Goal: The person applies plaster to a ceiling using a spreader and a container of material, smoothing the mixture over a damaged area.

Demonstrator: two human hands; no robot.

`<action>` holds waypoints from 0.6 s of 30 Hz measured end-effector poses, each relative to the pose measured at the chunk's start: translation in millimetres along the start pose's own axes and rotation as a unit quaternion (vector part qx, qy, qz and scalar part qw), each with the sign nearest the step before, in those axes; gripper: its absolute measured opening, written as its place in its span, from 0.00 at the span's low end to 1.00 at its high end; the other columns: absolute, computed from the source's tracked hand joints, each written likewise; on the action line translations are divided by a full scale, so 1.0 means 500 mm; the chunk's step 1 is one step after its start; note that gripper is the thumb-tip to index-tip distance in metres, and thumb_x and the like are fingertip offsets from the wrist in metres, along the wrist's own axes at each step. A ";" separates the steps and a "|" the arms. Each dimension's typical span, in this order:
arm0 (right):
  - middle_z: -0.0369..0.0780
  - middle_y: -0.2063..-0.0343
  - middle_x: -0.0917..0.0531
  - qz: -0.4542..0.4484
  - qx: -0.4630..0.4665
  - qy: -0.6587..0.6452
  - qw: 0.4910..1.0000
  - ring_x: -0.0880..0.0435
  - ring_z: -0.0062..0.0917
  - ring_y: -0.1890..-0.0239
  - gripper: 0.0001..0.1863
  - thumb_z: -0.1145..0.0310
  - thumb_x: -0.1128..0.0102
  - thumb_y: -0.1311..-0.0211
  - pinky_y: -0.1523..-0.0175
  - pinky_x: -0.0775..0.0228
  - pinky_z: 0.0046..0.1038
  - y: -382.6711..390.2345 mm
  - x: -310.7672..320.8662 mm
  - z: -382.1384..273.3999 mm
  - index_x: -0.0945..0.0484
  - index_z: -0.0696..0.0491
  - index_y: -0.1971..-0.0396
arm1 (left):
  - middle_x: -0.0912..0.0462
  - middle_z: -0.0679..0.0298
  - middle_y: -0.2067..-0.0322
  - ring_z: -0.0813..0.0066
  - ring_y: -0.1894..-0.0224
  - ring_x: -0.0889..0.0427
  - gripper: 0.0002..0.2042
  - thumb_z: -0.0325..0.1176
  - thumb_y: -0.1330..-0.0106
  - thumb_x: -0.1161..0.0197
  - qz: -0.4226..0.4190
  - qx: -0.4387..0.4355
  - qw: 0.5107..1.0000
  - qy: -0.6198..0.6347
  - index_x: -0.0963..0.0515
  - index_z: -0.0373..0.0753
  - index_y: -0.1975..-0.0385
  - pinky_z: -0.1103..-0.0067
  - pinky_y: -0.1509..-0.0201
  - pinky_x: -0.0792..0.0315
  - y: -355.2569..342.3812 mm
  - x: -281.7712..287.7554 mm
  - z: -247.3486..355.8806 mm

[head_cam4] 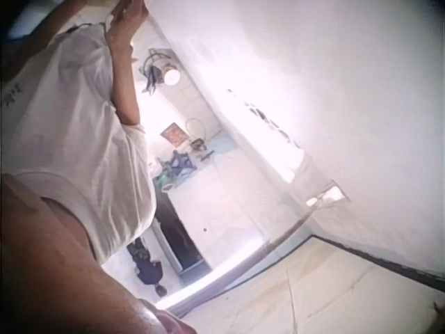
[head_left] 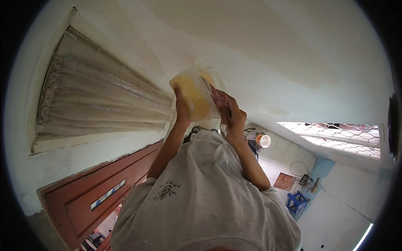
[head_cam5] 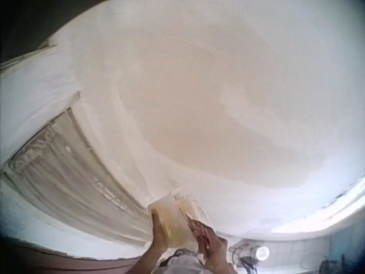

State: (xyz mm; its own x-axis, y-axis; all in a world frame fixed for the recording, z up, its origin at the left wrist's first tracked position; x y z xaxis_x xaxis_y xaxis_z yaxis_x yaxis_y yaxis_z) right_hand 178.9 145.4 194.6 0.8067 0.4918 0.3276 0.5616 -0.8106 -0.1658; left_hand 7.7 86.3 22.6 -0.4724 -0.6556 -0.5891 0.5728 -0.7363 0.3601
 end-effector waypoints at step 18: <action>0.42 0.61 0.13 0.153 0.121 0.038 0.980 0.15 0.20 0.66 0.14 0.80 0.41 0.31 0.57 0.23 0.21 0.024 0.070 -0.001 0.23 0.59 0.47 | 0.26 0.60 0.41 0.65 0.38 0.25 0.42 0.74 0.30 0.69 -0.019 0.099 0.993 0.064 0.38 0.46 0.30 0.67 0.35 0.28 0.009 -0.065 -0.080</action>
State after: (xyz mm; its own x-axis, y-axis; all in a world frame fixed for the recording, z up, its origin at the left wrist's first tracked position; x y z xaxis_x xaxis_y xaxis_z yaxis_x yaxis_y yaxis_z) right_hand 214.0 152.6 204.5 0.9330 0.2050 0.2957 0.3305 -0.8132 -0.4791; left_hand 52.3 110.9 14.4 -0.3946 -0.6086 -0.6884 0.4066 -0.7875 0.4632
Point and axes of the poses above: each hand's wrist, its own y-axis away from the middle knuckle, its own x-axis out of the back of the hand, z = x × y, the point moved 9 cm from there along -y, towards the middle knuckle
